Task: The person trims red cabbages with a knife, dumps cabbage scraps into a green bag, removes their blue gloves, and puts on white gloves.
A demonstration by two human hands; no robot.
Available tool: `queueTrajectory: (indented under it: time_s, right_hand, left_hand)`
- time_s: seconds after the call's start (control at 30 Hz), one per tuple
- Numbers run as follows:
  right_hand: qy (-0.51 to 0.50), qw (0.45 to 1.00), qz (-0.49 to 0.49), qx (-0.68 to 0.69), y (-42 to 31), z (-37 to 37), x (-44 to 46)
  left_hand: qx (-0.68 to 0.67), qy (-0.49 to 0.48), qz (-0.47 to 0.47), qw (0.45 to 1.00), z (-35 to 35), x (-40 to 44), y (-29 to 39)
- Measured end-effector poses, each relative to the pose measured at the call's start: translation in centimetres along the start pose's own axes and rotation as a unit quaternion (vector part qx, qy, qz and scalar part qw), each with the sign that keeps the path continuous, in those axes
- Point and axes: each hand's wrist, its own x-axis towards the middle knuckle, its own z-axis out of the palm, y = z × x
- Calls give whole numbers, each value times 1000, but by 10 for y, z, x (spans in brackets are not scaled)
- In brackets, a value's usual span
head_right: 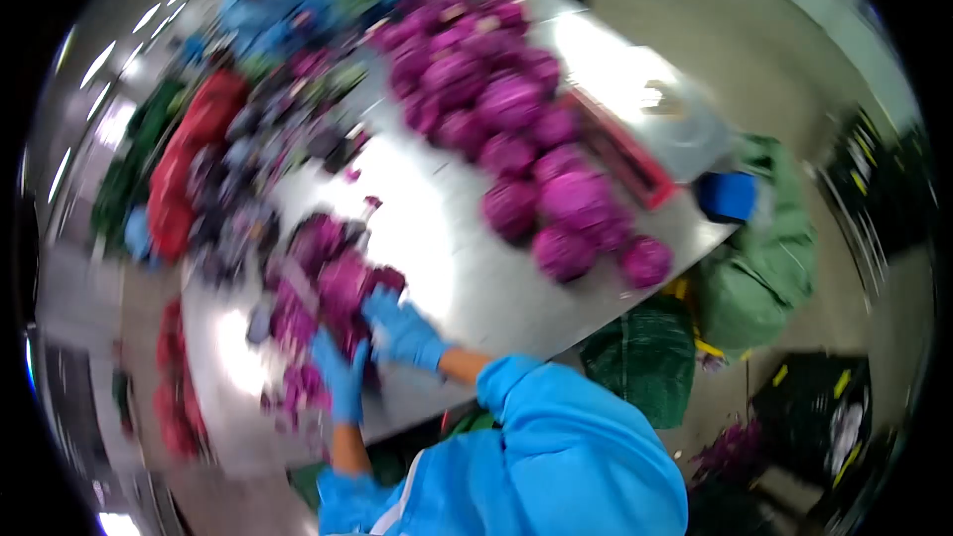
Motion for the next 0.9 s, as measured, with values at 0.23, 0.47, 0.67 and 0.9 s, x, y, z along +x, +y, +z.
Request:
queueTrajectory:
  time_s: [0.23,0.47,0.67,0.9]
  right_hand:
    - [221,971,-2,87,-39,-25,18]
    - [237,965,-67,84,-124,50,28]
    - [48,961,201,-186,-96,73,153]
    - [135,961,212,-111,-107,20,101]
  left_hand:
    - [-310,6,-38,950,-128,-29,-11]
    - [-239,48,-195,950,-146,-240,-147]
    - [-259,124,-274,918,-164,-302,-211]
    - [25,98,-253,962,-167,-227,-241]
